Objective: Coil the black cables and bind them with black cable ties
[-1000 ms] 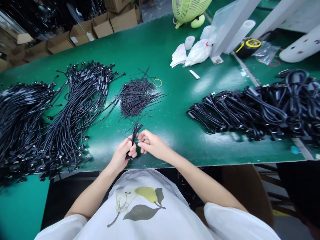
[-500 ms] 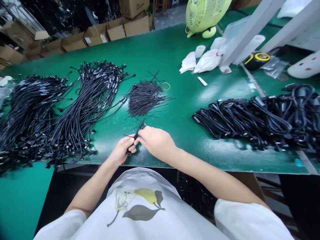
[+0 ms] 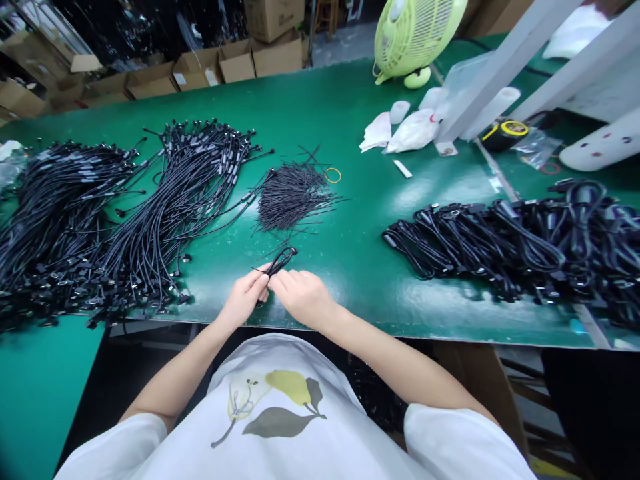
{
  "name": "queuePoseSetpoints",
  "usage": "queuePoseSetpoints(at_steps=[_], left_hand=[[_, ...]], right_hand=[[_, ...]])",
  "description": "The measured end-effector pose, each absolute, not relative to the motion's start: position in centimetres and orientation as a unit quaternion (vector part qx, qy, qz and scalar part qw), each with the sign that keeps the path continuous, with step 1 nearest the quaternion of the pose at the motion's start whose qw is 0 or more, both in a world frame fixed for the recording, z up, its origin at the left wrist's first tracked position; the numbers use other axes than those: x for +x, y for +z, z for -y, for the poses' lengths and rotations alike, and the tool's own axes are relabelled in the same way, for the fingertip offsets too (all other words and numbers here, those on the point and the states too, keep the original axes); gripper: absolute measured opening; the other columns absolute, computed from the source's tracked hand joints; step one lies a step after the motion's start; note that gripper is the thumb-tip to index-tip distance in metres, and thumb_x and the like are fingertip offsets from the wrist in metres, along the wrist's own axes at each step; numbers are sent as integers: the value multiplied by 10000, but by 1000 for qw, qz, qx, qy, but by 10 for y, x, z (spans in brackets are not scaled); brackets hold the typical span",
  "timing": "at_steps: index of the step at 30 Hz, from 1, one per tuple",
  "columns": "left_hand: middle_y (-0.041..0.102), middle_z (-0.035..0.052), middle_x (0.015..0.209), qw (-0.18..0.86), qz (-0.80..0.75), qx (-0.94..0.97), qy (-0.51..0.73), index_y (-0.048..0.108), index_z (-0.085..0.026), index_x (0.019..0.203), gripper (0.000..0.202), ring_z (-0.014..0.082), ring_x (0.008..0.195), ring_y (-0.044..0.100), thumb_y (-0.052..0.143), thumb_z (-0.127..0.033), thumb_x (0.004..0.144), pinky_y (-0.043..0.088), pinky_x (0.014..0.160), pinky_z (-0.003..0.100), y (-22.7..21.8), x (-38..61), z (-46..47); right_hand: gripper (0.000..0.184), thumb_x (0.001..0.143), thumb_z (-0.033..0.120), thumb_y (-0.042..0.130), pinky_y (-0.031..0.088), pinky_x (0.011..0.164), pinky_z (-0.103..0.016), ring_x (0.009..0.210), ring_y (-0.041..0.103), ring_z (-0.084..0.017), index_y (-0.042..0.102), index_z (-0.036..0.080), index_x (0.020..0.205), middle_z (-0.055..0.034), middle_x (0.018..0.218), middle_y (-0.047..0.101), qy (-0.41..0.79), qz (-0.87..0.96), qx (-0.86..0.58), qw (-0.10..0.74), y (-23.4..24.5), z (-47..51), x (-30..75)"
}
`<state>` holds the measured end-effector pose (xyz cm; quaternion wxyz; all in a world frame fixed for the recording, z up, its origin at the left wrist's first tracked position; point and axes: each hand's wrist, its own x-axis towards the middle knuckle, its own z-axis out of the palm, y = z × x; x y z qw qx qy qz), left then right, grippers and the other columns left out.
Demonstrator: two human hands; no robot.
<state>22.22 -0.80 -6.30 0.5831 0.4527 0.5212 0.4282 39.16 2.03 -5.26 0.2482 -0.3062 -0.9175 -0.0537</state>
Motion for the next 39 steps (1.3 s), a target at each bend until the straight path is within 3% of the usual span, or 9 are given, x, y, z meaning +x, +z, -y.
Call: queuePoseSetpoints(at_steps=[5,9,11,18,25,28,31,34,39], left_hand=[[639,58,829,445,-554,601,366,569,-176,1331,443,189,752,569,433,-247,915,463,749,306,-62,222,9],[601,30,667,498,-549,578,341,699,-155,1004,279,172,643,533,471,-197,849,453,669,290,-65,221,5],[501,-11,529,547,-543,542,333,694,-129,922,264,142,526,470,466,-239,851,409,560,262,-68,220,3],[398,-104,508,683,-505,369,377,427,-60,1382,753,82,437,365,662,-389,747,333,476,216,-74,221,3],[394,-95,524,723,-477,365,341,571,-80,1233,547,69,450,308,612,-286,727,314,467,207,-65,225,7],[474,-70,546,690,-508,372,357,544,-93,1290,553,94,492,399,589,-273,769,374,528,229,-62,226,9],[666,18,778,644,-528,378,404,625,-144,1219,449,151,743,575,592,-260,787,456,748,277,-63,229,7],[699,61,1048,645,-487,340,480,695,-171,1107,363,218,1022,586,621,-289,772,413,954,329,-68,235,0],[682,100,1054,669,-441,287,525,718,-156,1054,368,261,1056,571,655,-374,764,382,995,398,-70,233,-12]], right_hand=[[281,979,115,362,292,622,-341,679,463,-160,610,155,854,-39,743,564,-111,960,-161,199,-50,-31,395],[293,934,50,360,377,827,-372,1034,515,-215,621,100,1056,-133,1152,588,-135,973,-73,171,-40,-40,394],[268,942,81,377,391,813,-374,1001,527,-227,622,96,1049,-141,1096,598,-157,976,-70,135,-33,-40,392],[299,884,40,370,390,701,-370,809,515,-236,660,87,938,-137,883,595,-244,967,-68,34,-16,-30,385],[317,877,59,386,298,612,-369,712,474,-229,690,126,814,-124,779,572,-282,959,2,-25,-9,-25,382],[337,877,36,362,278,588,-360,654,460,-210,681,117,805,-113,752,577,-281,959,-15,-46,-8,-28,382],[307,887,48,367,264,552,-339,626,488,-199,665,103,836,-105,745,604,-177,977,-106,-49,-11,-39,381],[231,903,134,423,271,553,-307,660,540,-189,648,119,854,-100,785,640,4,962,-274,-13,-18,-51,378],[322,951,279,381,360,686,-274,757,568,-171,583,163,728,-66,794,640,272,822,-436,248,-46,-47,371]])
